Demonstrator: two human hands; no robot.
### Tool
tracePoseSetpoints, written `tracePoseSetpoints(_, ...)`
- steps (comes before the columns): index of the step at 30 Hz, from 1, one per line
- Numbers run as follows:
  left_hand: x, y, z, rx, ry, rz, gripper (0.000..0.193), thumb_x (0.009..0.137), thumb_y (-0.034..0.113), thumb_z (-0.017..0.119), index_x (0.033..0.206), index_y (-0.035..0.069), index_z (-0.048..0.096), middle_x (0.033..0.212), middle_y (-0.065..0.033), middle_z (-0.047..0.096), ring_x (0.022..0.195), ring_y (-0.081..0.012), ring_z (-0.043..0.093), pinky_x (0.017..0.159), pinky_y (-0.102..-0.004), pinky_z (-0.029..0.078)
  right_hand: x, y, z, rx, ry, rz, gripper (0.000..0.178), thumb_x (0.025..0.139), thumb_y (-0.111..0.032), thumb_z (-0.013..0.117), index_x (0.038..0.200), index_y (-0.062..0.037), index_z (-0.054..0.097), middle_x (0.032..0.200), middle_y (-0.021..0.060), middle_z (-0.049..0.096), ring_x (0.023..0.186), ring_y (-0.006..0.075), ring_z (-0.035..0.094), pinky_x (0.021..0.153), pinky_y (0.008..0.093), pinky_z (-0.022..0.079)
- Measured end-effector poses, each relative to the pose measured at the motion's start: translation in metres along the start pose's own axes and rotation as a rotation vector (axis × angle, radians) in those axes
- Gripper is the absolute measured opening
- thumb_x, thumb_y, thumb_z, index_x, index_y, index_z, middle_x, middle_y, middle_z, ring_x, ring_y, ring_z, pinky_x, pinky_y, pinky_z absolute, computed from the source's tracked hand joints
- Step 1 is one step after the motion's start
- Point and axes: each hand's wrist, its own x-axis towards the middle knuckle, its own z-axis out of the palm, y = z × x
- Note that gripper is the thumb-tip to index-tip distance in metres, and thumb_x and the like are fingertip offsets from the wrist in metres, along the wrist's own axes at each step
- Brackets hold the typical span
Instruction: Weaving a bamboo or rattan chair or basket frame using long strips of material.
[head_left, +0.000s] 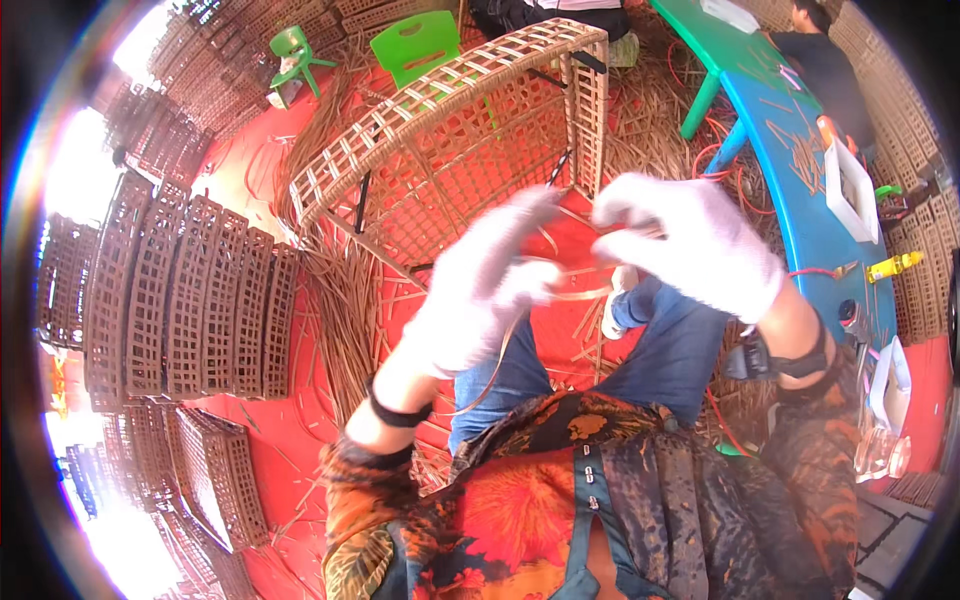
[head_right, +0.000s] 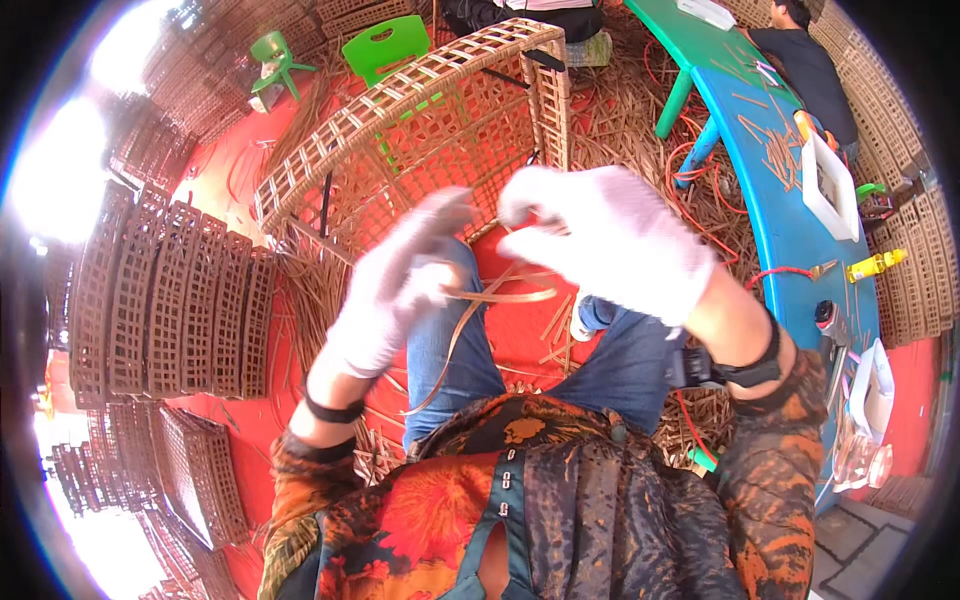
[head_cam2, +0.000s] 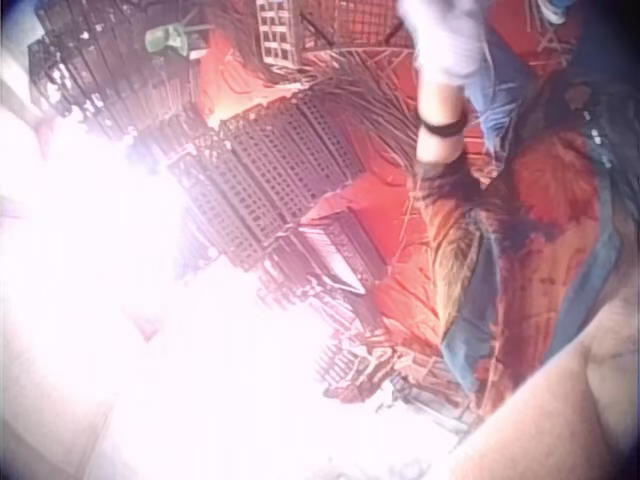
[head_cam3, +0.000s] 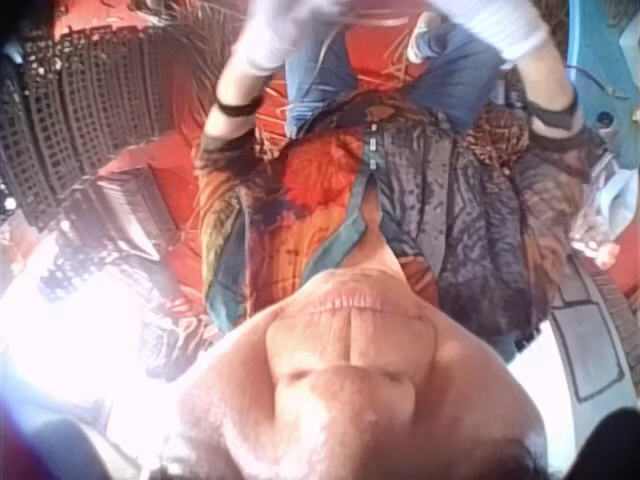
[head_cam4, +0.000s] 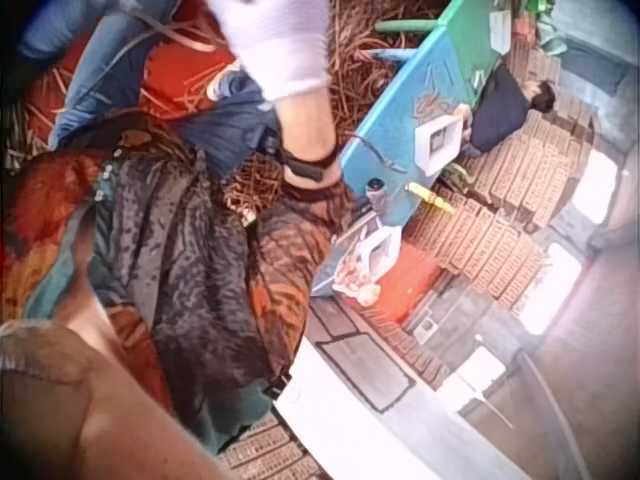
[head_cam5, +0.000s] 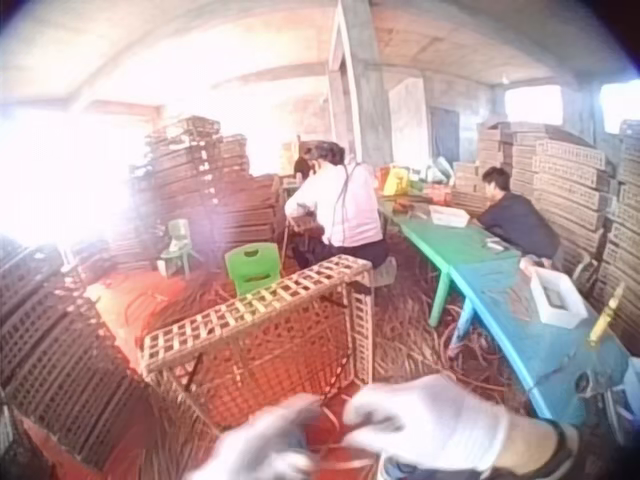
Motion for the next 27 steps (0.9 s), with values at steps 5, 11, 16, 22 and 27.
tracePoseSetpoints(5,0.006,-0.014,0.008,-0.493,-0.048,-0.392,0.026,0.088,0.008,0.050,0.112,0.002,0.058,0.085,-0.0028,0.059,0.068,-0.0084,0.054,0.061,-0.0217,0.044,0.026,0.024,-0.009,0.243,-0.088,-0.112,0.022,0.086,-0.024,0.067,0.095,-0.0038,0.064,0.068,-0.0027,0.058,0.059,0.0073,0.053,0.054,0.0252,0.044)
tracePoseSetpoints(11,-0.052,-0.139,-0.090,-0.870,0.463,-0.490,0.010,0.086,0.008,0.045,0.090,0.007,0.054,0.063,0.0024,0.039,0.046,-0.0096,0.034,0.048,-0.0247,0.034,-0.006,0.117,-0.084,0.800,0.050,0.185,0.015,0.095,-0.016,0.055,0.104,-0.0046,0.059,0.061,-0.0066,0.044,0.045,0.0015,0.034,0.041,0.0182,0.025)
tracePoseSetpoints(16,-0.083,-0.182,-0.105,-0.741,0.674,-0.616,0.012,0.088,0.009,0.046,0.093,0.002,0.056,0.060,0.0014,0.041,0.045,-0.0101,0.036,0.048,-0.0263,0.038,-0.008,0.138,-0.073,1.085,0.062,-0.008,0.021,0.096,-0.017,0.052,0.111,-0.0020,0.057,0.070,-0.0002,0.049,0.053,0.0076,0.042,0.047,0.0220,0.033)
tracePoseSetpoints(22,-0.077,-0.200,-0.106,-0.589,0.614,-0.652,0.016,0.092,0.013,0.050,0.092,0.000,0.058,0.058,0.0013,0.042,0.046,-0.0102,0.039,0.047,-0.0268,0.040,-0.001,0.133,-0.071,1.467,0.151,-0.350,0.034,0.095,-0.014,0.050,0.126,0.0008,0.052,0.114,0.0170,0.059,0.080,0.0189,0.055,0.069,0.0303,0.046)
tracePoseSetpoints(27,-0.084,-0.204,-0.105,-0.477,0.580,-0.710,0.014,0.093,0.015,0.051,0.090,0.002,0.057,0.059,0.0021,0.041,0.047,-0.0115,0.040,0.050,-0.0276,0.041,0.011,0.111,-0.060,1.141,0.397,-0.445,0.038,0.097,-0.021,0.052,0.128,0.0006,0.050,0.123,0.0195,0.058,0.094,0.0242,0.058,0.081,0.0369,0.048)
